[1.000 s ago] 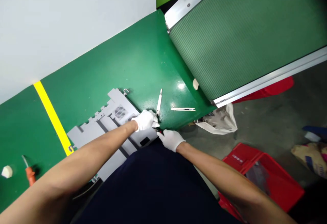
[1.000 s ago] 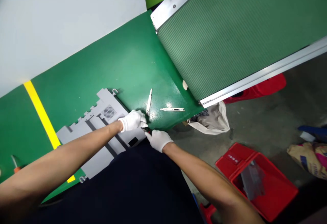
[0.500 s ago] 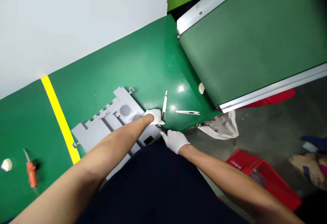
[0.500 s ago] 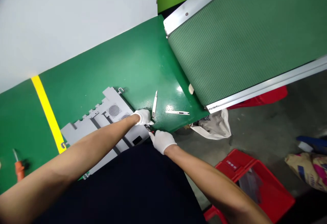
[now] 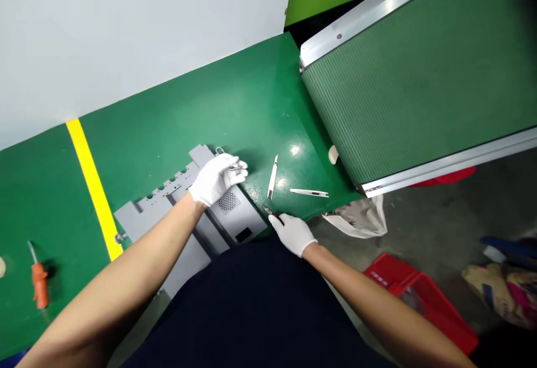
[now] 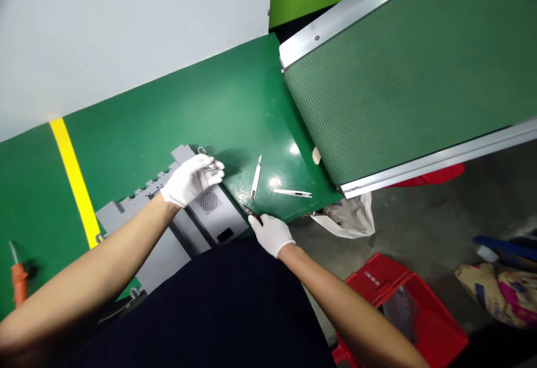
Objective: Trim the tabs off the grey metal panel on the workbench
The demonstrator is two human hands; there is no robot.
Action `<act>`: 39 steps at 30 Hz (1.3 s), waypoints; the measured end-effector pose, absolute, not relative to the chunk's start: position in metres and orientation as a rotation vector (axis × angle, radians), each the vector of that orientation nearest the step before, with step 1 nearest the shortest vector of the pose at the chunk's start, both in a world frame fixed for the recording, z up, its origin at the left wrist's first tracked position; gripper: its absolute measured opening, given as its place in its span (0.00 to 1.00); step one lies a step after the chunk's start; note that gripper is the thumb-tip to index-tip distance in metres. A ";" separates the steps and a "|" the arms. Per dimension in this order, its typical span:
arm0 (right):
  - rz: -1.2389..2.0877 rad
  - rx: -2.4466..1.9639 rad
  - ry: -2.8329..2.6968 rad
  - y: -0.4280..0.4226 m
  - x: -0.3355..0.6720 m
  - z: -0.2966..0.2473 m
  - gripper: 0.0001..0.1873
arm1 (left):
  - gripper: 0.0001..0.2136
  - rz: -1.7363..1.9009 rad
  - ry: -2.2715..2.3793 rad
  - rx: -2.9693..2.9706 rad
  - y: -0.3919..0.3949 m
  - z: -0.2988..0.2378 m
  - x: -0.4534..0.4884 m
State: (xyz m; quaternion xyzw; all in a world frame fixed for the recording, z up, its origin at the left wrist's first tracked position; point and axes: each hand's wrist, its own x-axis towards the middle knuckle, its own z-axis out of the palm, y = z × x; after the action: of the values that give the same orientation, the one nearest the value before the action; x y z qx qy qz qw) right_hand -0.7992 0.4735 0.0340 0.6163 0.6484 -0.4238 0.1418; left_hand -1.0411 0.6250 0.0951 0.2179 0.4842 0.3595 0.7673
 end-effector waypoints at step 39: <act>-1.372 1.747 1.868 0.652 -0.962 0.019 0.42 | 0.19 0.988 1.609 0.441 0.636 0.060 -1.172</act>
State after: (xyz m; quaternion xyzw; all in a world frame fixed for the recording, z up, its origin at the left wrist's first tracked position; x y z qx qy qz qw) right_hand -0.9618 0.6521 0.0193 0.5975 0.6391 -0.4693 0.1195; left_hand -1.1719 0.6356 0.0599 0.1874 0.6842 0.4201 0.5658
